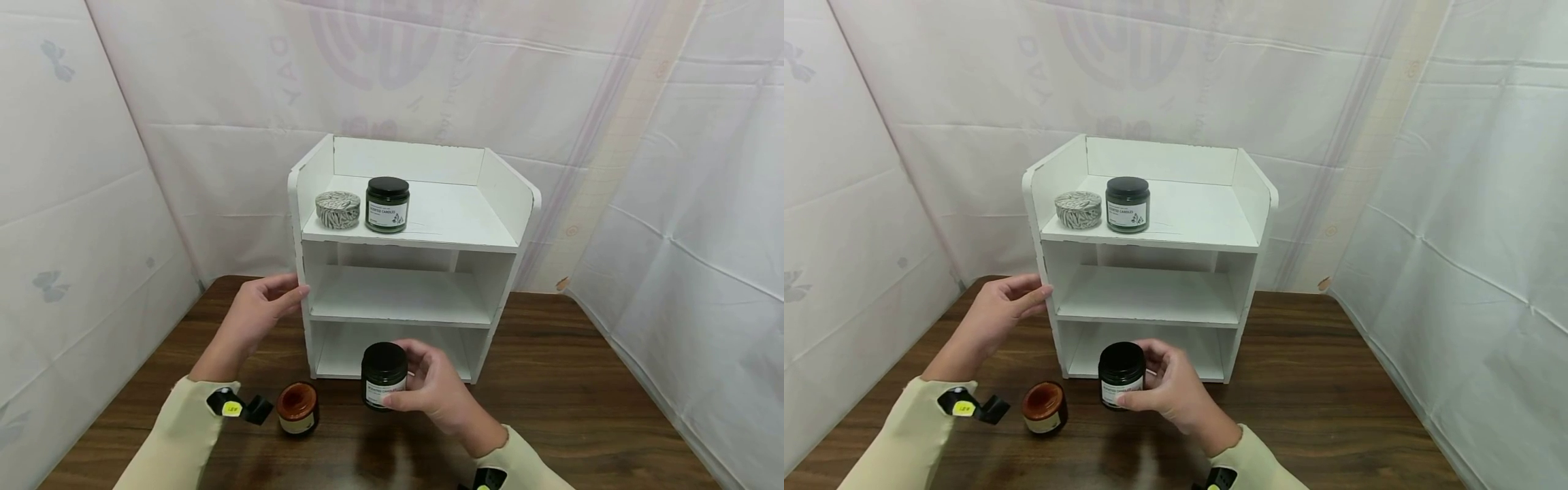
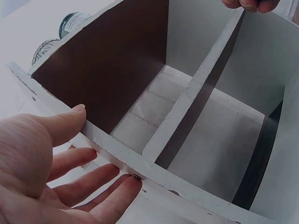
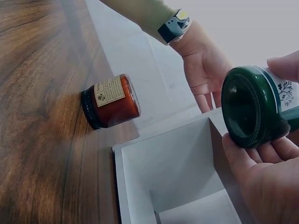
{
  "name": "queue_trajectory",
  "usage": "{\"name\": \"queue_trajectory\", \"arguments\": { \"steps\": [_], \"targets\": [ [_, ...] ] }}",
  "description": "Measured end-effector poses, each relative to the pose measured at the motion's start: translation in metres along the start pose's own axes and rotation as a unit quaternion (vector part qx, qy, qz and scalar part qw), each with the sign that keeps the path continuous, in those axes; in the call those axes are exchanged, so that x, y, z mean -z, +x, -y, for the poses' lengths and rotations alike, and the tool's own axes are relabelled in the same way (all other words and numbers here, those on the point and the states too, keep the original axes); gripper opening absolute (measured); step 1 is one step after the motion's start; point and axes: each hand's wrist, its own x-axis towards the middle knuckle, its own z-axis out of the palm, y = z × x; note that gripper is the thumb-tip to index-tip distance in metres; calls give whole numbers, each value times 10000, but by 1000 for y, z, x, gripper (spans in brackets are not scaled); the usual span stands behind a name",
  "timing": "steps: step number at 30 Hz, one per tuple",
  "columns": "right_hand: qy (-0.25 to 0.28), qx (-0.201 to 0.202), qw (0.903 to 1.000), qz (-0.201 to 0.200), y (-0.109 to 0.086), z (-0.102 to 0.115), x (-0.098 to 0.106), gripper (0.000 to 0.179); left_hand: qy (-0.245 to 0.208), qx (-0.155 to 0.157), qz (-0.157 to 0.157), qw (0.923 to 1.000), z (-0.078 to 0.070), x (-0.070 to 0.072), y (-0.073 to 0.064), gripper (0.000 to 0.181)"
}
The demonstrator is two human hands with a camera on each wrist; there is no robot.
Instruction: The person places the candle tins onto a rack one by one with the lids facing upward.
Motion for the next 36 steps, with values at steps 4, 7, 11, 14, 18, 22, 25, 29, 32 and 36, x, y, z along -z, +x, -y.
{"name": "queue_trajectory", "arguments": {
  "steps": [4,7,11,14,18,22,25,29,32,36],
  "targets": [
    [27,30,10000,27,0,2,0,70,13,34,8,10000,0,0,0,67],
    [31,74,10000,40,-1,3,0,70,8,39,12,10000,-1,1,0,67],
    [13,168,9998,50,0,6,0,70,2,4,18,10000,0,1,0,67],
    [-24,241,9997,51,0,8,1,70,30,-47,20,10000,1,1,0,66],
    [-18,342,9994,66,0,10,4,67,70,-104,33,9999,1,0,-1,65],
    [22,383,9993,44,0,14,4,65,90,-124,40,9999,2,0,-1,65],
    [27,346,9994,12,0,18,4,63,127,-118,29,9998,2,0,-1,66],
    [-9,281,9996,-8,1,22,5,61,186,-97,12,9998,1,0,-1,67],
    [-66,282,9996,20,1,26,7,60,211,-88,-1,9997,1,0,-2,67],
    [-78,284,9996,50,1,32,8,63,225,-85,-13,9997,0,0,-1,66]
  ]
}}
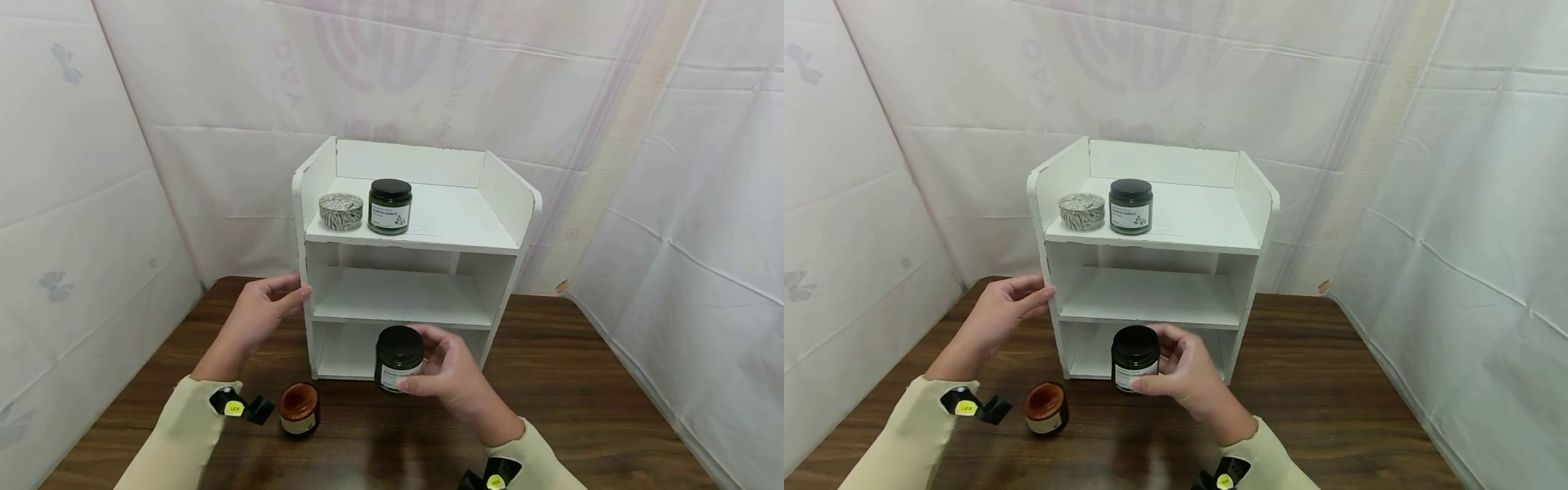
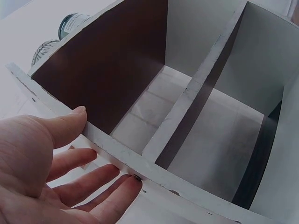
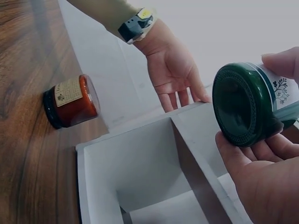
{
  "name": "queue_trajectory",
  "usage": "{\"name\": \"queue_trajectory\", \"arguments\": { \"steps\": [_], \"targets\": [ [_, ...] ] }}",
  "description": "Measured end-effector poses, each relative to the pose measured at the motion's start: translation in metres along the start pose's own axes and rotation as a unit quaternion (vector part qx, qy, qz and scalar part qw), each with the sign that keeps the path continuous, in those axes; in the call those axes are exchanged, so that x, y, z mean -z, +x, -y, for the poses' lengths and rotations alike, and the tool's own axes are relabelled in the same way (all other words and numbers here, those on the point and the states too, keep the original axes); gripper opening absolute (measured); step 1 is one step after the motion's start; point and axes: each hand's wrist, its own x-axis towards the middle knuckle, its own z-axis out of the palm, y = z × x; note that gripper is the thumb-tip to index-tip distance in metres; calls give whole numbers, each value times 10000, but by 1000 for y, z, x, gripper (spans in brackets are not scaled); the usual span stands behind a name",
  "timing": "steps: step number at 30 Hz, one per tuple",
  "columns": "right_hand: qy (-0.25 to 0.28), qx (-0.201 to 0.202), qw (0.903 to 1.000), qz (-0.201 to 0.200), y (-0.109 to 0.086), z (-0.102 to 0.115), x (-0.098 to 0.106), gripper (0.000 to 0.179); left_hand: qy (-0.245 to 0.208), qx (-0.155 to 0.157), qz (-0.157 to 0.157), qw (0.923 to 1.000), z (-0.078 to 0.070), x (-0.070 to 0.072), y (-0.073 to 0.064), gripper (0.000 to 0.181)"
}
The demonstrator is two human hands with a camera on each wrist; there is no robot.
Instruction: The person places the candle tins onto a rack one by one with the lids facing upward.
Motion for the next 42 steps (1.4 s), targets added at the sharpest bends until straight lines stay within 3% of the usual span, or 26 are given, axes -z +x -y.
{"name": "queue_trajectory", "arguments": {
  "steps": [25,42],
  "targets": [
    [6,259,9997,24,6,21,10,55,1,-3,24,10000,0,1,1,65],
    [-327,535,9979,-158,10,39,15,52,35,21,59,10000,0,0,0,67]
  ]
}}
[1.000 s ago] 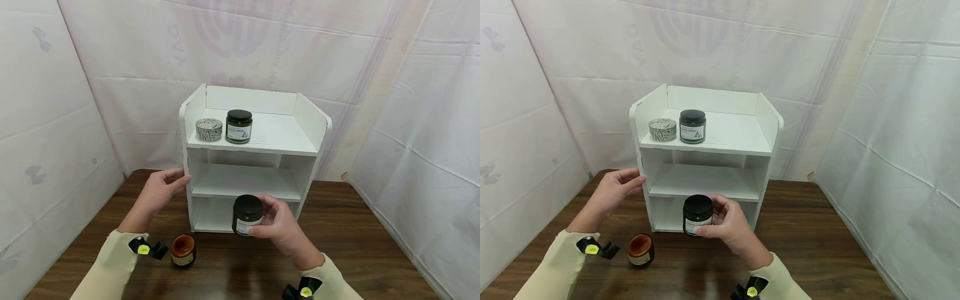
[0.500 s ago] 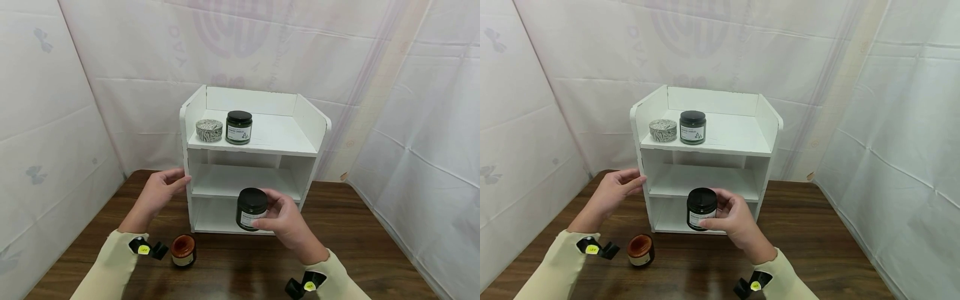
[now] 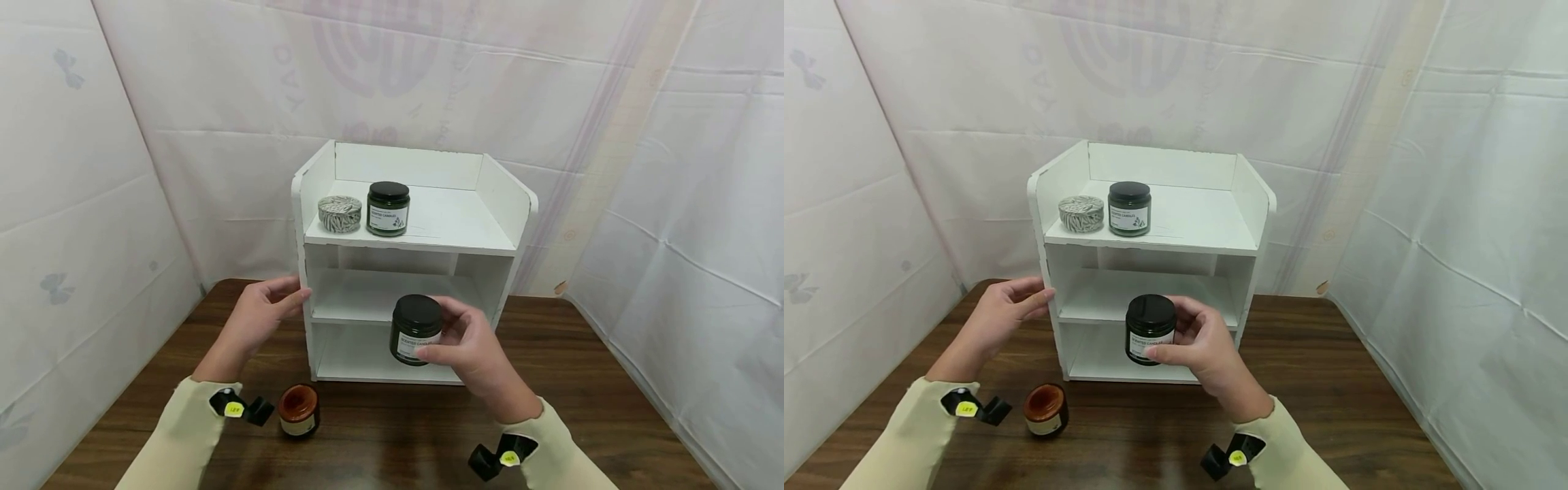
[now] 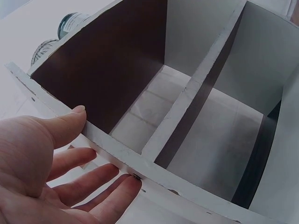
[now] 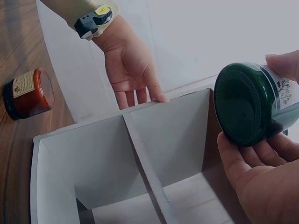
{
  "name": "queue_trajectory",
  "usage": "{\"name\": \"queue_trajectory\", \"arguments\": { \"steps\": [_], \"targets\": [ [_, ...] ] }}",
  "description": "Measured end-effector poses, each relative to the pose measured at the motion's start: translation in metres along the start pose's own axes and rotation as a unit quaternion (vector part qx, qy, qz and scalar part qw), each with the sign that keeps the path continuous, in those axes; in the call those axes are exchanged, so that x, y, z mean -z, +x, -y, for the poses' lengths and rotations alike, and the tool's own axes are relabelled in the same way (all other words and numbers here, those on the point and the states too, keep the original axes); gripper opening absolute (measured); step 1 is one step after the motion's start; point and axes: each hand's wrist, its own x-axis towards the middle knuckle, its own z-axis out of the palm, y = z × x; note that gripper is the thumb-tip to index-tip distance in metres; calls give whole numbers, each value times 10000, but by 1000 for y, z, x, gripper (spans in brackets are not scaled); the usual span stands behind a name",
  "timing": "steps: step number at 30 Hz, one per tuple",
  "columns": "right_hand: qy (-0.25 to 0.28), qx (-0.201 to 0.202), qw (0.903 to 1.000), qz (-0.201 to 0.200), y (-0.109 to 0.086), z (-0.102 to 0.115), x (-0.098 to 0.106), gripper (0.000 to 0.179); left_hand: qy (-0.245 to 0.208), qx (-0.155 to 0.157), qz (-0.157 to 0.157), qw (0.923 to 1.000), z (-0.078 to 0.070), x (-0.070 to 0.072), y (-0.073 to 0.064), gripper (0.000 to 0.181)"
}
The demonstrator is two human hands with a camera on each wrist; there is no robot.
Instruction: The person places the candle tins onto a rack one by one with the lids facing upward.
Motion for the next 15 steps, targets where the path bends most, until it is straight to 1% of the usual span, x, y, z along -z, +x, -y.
{"name": "queue_trajectory", "arguments": {
  "steps": [8,15],
  "targets": [
    [-110,36,9999,5,4,7,2,52,56,32,-5,10000,-2,0,-2,69],
    [-162,-30,9998,-95,6,12,1,56,52,22,-35,10000,-1,0,-1,68]
  ]
}}
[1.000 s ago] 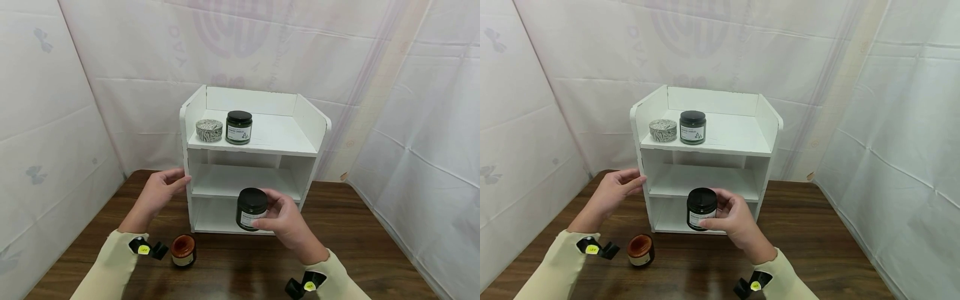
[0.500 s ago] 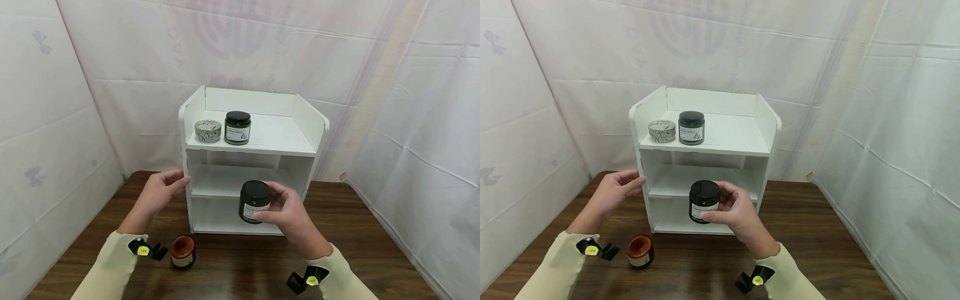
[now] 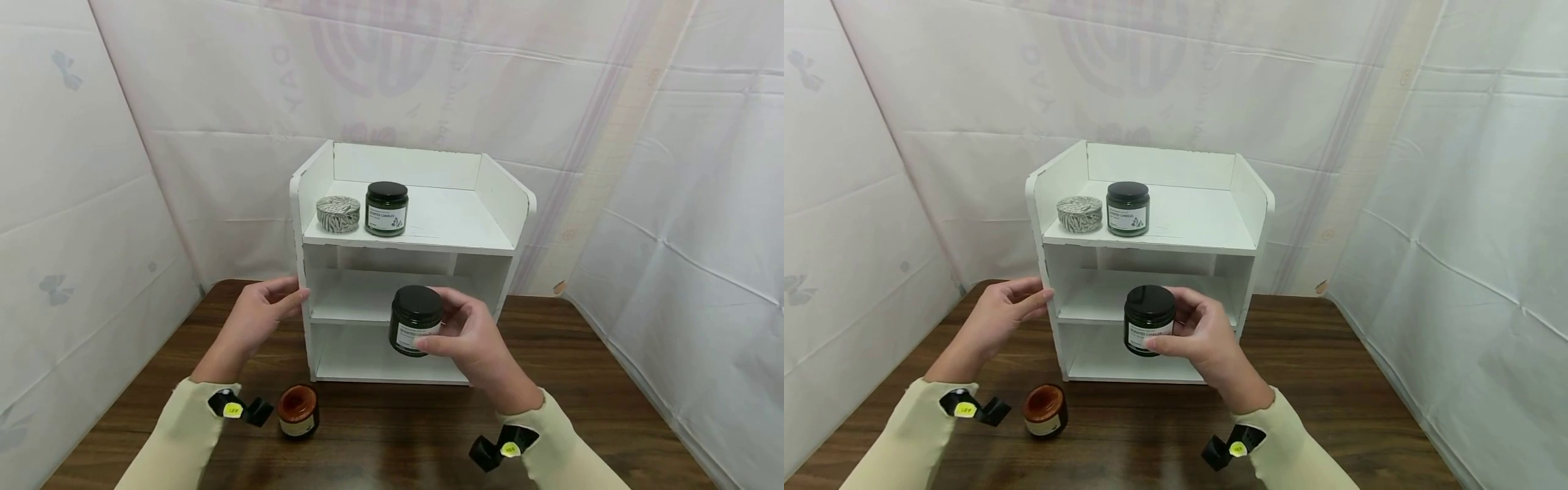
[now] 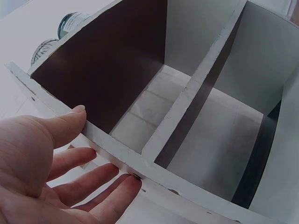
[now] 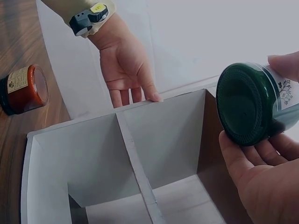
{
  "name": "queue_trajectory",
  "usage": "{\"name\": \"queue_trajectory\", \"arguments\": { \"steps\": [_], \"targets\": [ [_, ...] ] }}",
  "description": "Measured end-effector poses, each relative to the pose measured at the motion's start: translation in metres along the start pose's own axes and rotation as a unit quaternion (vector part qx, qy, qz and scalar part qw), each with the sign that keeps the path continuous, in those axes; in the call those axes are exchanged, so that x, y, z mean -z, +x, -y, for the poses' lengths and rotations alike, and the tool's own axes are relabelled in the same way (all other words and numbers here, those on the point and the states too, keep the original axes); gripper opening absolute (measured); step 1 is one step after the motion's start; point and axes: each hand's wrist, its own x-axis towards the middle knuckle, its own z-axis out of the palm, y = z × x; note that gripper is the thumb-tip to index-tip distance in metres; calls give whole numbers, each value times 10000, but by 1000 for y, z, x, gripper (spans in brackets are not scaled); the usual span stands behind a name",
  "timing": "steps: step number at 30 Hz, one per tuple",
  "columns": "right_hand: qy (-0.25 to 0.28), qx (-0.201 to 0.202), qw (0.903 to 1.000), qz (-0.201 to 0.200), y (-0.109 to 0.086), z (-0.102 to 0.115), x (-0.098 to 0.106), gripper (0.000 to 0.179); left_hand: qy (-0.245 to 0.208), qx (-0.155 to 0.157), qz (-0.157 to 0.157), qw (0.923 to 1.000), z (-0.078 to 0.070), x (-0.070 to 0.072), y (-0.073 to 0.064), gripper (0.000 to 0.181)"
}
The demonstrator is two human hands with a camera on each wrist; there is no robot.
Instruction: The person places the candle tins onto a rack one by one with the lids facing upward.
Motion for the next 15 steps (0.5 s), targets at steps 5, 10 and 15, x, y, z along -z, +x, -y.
{"name": "queue_trajectory", "arguments": {
  "steps": [5,10,15],
  "targets": [
    [-89,-50,9999,-61,3,3,1,56,-43,-31,7,10000,1,0,1,66],
    [-109,66,9999,-68,7,6,3,55,-54,-40,2,10000,2,0,1,66],
    [-95,138,9997,-168,9,9,3,55,-39,-27,-5,10000,1,0,0,68]
  ]
}}
